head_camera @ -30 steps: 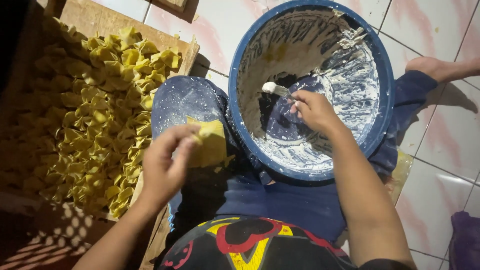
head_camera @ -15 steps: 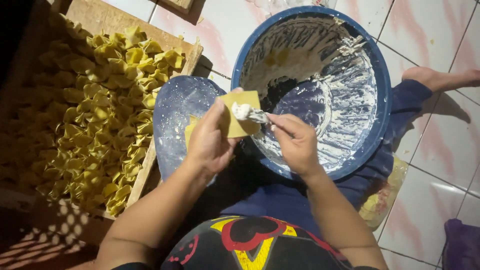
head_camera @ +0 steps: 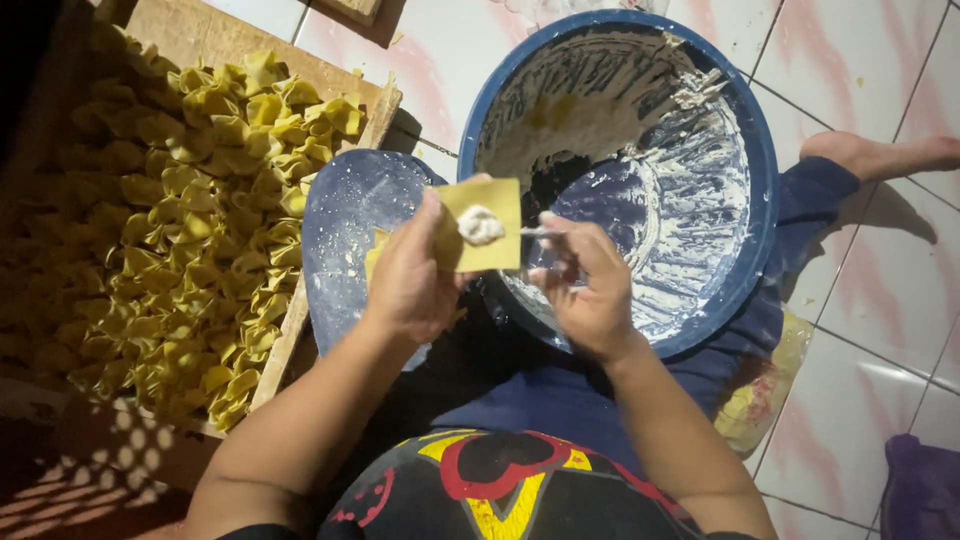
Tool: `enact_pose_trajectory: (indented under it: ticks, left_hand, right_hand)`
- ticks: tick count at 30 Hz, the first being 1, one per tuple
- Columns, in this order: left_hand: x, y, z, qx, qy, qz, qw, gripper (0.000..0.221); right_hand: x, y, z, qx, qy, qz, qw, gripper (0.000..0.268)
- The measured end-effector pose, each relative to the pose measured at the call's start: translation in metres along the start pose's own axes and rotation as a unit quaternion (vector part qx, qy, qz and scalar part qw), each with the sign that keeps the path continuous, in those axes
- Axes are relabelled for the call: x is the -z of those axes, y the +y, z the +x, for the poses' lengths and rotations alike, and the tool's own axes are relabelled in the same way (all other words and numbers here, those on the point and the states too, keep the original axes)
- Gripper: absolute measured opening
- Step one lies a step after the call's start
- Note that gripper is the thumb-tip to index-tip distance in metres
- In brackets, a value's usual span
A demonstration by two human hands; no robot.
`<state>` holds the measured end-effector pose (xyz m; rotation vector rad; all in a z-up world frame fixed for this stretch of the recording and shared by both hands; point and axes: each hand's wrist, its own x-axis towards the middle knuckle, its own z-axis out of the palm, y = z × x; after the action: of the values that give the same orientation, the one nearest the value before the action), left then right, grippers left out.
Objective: Manually preparing wontons by placing filling on wrappers and folding them into shape.
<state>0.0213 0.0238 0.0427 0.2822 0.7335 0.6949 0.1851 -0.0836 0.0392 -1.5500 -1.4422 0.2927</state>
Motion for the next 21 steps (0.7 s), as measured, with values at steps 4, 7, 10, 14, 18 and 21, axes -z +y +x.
enact_pose_trajectory:
  ticks: [4, 7, 10, 14, 18, 21]
  left_hand:
    - [-0.02, -0.001, -0.016, 0.013, -0.028, 0.075, 0.997, 0.06]
    - [-0.003, -0.01, -0.013, 0.009, -0.02, 0.096, 0.995, 0.049]
    - [0.02, -0.024, 0.0, 0.009, -0.072, 0.163, 0.984, 0.042]
    - [0.017, -0.017, -0.003, 0.013, -0.122, 0.136, 0.983, 0.047]
    - [0.029, -0.019, -0.004, 0.043, -0.147, 0.098, 0.983, 0.06]
    - [0.036, -0.029, -0.007, 0.029, -0.136, 0.091, 0.986, 0.051]
  right_hand:
    - [-0.005, -0.011, 0.014, 0.005, -0.01, 0.05, 0.999, 0.022]
    - [-0.006, -0.013, 0.022, 0.022, -0.033, 0.051, 0.998, 0.034]
    - [-0.006, -0.011, 0.023, 0.017, -0.059, 0.056, 0.997, 0.058]
    - [-0.003, -0.024, 0.025, -0.012, -0.064, 0.065, 0.996, 0.026]
    - [0.005, -0.019, 0.022, -0.042, -0.048, 0.08, 0.995, 0.017]
    - [0.002, -0.021, 0.021, -0.049, -0.037, 0.069, 0.996, 0.011]
